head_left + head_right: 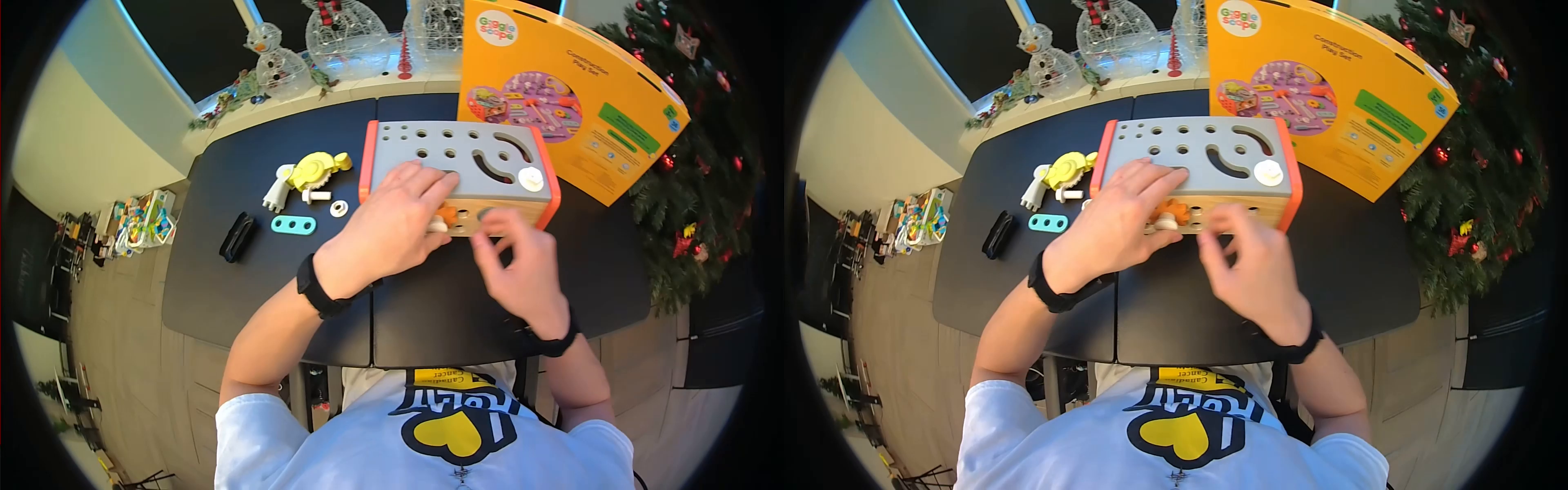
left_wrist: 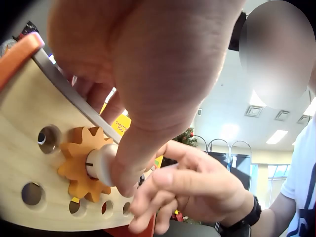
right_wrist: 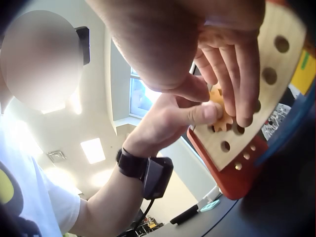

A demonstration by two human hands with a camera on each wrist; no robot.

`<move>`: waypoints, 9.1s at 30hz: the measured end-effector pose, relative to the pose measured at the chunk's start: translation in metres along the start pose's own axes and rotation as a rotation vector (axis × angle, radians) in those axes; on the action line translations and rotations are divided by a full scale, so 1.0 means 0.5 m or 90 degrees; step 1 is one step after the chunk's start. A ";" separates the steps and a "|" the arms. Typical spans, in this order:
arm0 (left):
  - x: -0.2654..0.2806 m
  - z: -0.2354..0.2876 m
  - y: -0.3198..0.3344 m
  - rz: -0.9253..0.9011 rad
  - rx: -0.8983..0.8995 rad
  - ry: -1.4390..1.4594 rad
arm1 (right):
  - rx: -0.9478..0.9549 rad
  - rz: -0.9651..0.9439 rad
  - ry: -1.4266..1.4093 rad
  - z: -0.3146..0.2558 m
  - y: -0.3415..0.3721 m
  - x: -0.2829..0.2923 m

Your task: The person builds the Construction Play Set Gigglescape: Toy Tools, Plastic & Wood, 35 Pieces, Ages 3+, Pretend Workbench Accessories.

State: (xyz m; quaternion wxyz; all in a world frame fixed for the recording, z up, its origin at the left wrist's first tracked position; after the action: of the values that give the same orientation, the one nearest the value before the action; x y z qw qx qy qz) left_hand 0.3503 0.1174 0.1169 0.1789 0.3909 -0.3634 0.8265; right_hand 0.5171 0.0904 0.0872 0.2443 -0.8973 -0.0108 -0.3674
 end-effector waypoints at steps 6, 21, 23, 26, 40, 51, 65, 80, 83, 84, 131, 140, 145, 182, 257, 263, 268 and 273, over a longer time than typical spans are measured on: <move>0.085 -0.054 0.034 0.136 -0.020 0.003 | 0.176 0.210 0.337 0.023 -0.065 0.102; 0.196 -0.582 0.243 -0.122 0.630 -0.251 | 0.116 0.029 0.226 0.106 -0.108 0.071; 0.190 -0.584 0.231 -0.122 0.593 -0.287 | 0.125 0.027 0.213 0.112 -0.112 0.071; 0.214 -0.564 0.203 -0.062 0.642 -0.319 | 0.144 0.017 0.195 0.115 -0.117 0.075; 0.212 -0.270 -0.016 0.238 0.024 0.462 | 0.145 -0.028 0.127 0.127 -0.136 0.073; 0.158 -0.204 -0.058 0.151 0.133 0.387 | 0.169 -0.008 0.137 0.128 -0.138 0.074; 0.143 -0.203 -0.060 0.107 0.130 0.373 | 0.155 -0.027 0.138 0.132 -0.148 0.074; 0.152 -0.250 -0.021 0.207 0.187 0.345 | 0.150 -0.016 0.155 0.152 -0.159 0.071; 0.177 -0.335 0.032 0.247 0.267 0.334 | 0.151 -0.015 0.163 0.154 -0.164 0.075; 0.185 -0.363 0.054 0.251 0.304 0.315 | 0.151 -0.017 0.168 0.155 -0.164 0.076; 0.079 -0.251 0.092 0.200 0.267 0.261 | 0.190 0.032 0.334 0.058 -0.115 0.056; 0.071 -0.163 0.114 0.015 0.043 0.132 | -0.044 -0.058 -0.122 0.281 -0.061 0.073; 0.042 -0.179 0.105 0.022 0.037 0.054 | -0.158 -0.344 -0.177 0.326 -0.025 0.010; -0.031 -0.353 0.124 -0.066 0.325 0.466 | -0.267 -0.141 -0.497 0.271 -0.081 0.056; -0.025 -0.309 0.180 0.099 0.520 0.402 | 0.096 -0.335 0.187 0.044 -0.200 -0.305; -0.024 -0.306 0.179 0.118 0.508 0.372 | 0.082 -0.321 0.101 0.045 -0.199 -0.307; -0.011 -0.282 0.167 0.075 0.481 0.300 | 0.023 -0.370 -0.126 0.067 -0.201 -0.339; -0.013 -0.291 0.171 0.074 0.485 0.309 | -0.040 -0.385 -0.069 0.035 -0.200 -0.305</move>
State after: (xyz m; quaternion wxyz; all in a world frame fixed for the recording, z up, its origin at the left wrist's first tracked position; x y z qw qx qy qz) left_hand 0.2300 0.1678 0.0098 0.0560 0.2027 -0.0021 0.9776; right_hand 0.3973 0.2109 0.0182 0.0953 -0.8788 -0.2791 -0.3750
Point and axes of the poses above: each hand's wrist, its own y-axis away from the middle knuckle, its own x-axis out of the back of the hand, z = x × y, the point moved 7 cm from there along -y, towards the middle knuckle, and after that the axes turned 12 degrees about y, right-handed, at the moved point
